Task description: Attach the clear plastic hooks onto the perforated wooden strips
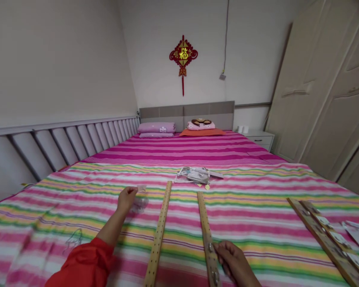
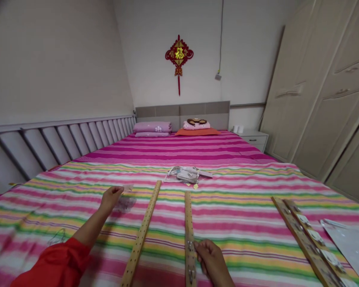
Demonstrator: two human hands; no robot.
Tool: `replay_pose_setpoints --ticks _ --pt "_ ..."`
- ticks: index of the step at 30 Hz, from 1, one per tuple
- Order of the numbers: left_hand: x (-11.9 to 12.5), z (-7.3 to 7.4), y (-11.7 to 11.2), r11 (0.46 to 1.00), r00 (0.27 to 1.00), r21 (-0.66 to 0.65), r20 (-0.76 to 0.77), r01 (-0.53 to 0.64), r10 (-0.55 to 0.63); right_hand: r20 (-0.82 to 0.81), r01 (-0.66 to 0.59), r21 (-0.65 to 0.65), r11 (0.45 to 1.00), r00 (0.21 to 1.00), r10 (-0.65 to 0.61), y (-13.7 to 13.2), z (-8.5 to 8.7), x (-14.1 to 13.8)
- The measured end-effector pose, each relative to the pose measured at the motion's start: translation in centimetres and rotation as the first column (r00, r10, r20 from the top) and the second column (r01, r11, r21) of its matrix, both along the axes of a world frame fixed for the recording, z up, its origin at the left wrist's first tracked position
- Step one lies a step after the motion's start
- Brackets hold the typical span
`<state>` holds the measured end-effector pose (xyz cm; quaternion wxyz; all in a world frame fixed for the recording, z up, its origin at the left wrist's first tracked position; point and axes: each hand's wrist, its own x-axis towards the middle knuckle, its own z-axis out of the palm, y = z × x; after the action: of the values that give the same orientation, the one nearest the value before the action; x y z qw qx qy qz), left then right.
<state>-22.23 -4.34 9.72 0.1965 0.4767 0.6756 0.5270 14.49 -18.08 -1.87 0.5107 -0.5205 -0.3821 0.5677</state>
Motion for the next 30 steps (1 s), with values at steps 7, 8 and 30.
replay_pose_setpoints --ticks 7,8,30 --pt "3.9 4.1 -3.0 0.969 0.931 -0.066 0.301 0.238 -0.208 -0.037 0.022 -0.002 1.000 0.999 -0.022 -0.2 0.8 -0.3" --pt "5.0 4.5 -3.7 0.948 0.901 -0.082 0.346 0.307 -0.261 -0.041 0.022 -0.011 1.000 0.999 -0.023 -0.2 0.9 -0.3" --pt "23.0 -1.8 -6.4 0.710 0.606 -0.083 0.597 0.699 -0.526 -0.059 -0.029 0.158 0.987 0.998 0.038 2.2 4.2 0.7"
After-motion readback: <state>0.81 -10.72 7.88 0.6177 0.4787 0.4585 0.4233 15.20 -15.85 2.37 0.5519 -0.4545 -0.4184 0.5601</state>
